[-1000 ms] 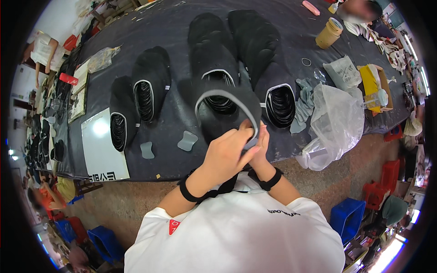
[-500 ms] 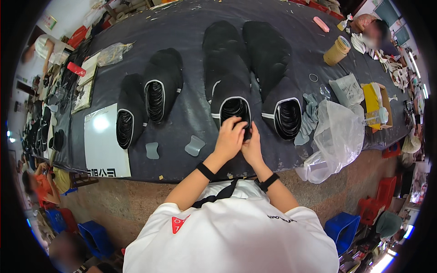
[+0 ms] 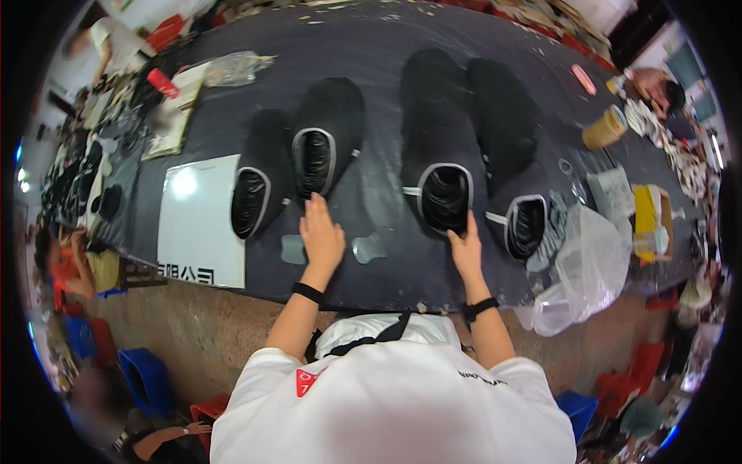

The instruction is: The recorder is attaching and adjusting components, likely stickers or labels, onto shoe uppers at a workstation in a shoe factory.

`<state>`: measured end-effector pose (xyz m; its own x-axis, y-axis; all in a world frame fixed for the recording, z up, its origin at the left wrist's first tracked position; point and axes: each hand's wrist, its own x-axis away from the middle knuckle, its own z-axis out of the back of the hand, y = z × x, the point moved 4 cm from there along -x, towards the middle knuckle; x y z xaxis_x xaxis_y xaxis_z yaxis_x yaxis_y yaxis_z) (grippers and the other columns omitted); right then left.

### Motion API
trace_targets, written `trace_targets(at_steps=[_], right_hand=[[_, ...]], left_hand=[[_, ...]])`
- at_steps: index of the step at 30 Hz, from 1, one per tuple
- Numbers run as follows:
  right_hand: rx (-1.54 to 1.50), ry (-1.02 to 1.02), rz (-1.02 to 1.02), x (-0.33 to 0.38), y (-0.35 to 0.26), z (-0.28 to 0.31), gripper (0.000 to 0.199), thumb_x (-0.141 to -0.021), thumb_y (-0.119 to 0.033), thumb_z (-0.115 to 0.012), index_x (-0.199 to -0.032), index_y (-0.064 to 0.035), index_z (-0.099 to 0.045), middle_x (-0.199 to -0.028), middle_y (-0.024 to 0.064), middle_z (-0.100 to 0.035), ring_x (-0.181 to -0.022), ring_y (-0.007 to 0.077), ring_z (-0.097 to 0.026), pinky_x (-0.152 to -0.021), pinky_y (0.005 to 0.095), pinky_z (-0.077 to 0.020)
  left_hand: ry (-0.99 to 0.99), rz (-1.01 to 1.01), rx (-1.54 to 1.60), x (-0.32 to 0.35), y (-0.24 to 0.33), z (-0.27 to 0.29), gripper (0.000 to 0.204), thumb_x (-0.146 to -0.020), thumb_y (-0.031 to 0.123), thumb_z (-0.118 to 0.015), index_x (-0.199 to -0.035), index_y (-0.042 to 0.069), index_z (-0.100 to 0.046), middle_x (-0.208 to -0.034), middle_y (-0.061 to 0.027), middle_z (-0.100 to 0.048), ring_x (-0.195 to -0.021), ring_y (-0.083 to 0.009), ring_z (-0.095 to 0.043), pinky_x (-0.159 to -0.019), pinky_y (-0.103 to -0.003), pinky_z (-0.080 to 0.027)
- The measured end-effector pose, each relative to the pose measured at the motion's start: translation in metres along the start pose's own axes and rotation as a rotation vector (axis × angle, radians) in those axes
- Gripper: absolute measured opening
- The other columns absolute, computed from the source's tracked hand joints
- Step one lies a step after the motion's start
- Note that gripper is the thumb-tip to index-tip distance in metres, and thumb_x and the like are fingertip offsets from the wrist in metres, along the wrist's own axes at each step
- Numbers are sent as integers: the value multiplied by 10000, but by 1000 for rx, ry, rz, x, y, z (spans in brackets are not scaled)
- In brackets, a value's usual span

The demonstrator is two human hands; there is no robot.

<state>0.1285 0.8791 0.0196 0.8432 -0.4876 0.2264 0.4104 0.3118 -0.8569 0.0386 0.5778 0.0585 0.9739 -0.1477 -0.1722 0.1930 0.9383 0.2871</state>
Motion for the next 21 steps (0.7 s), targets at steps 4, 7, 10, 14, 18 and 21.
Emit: trace_targets(at_steps=[4, 7, 10, 14, 18, 21], right_hand=[[-218, 59, 264, -15, -27, -8, 602, -797, -78, -617, -1316, 28, -331, -1257, 179, -476, -1124, 199, -483, -960, 273, -342], [459, 340, 312, 3, -54, -10, 635, -772, -60, -611, -1316, 51, -304, -1347, 225, -338, -1249, 348, -325, -1046, 394, -234], [430, 307, 703, 50, -82, -40, 515, -750, -63, -588, -1228, 25, -417, -1244, 223, -424, -1163, 366, -386, -996, 434, -270], [458, -186, 421, 71, -74, -121, 669, -637, -228, -754, -1188, -18, -436, -1076, 159, -494, -1032, 336, -426, -873, 423, -339], [533, -262, 314, 62, -67, -148, 436, -650, -210, -754, -966, -27, -515, -852, 117, -539, -890, 285, -491, -808, 407, -365], [333, -369, 233, 62, -74, -140, 267, -698, -150, -721, -821, -22, -522, -699, 70, -514, -714, 198, -506, -692, 342, -403]], left_hand=[[236, -100, -43, -9, -11, 6, 351, -745, 106, -497, -1073, -20, -498, -973, -154, -518, -944, -298, -487, -838, -385, -373], [180, -11, -254, -22, -28, 5, 199, -739, 149, -533, -914, 58, -561, -938, -89, -540, -981, -243, -475, -826, -396, -346], [180, -58, -239, -32, -34, 12, 87, -763, 155, -510, -832, 121, -551, -815, -13, -570, -894, -178, -493, -775, -351, -342], [-119, -306, 143, -30, -15, 20, 115, -784, 140, -558, -857, 76, -495, -639, -119, -566, -663, -296, -568, -712, -376, -390], [-309, -333, 330, -9, -2, 45, 152, -838, 164, -529, -907, 39, -478, -652, -174, -571, -632, -356, -592, -573, -439, -453], [-281, -301, 434, -2, 6, 68, 187, -851, 196, -528, -929, 32, -481, -714, -191, -584, -657, -375, -594, -563, -458, -450]])
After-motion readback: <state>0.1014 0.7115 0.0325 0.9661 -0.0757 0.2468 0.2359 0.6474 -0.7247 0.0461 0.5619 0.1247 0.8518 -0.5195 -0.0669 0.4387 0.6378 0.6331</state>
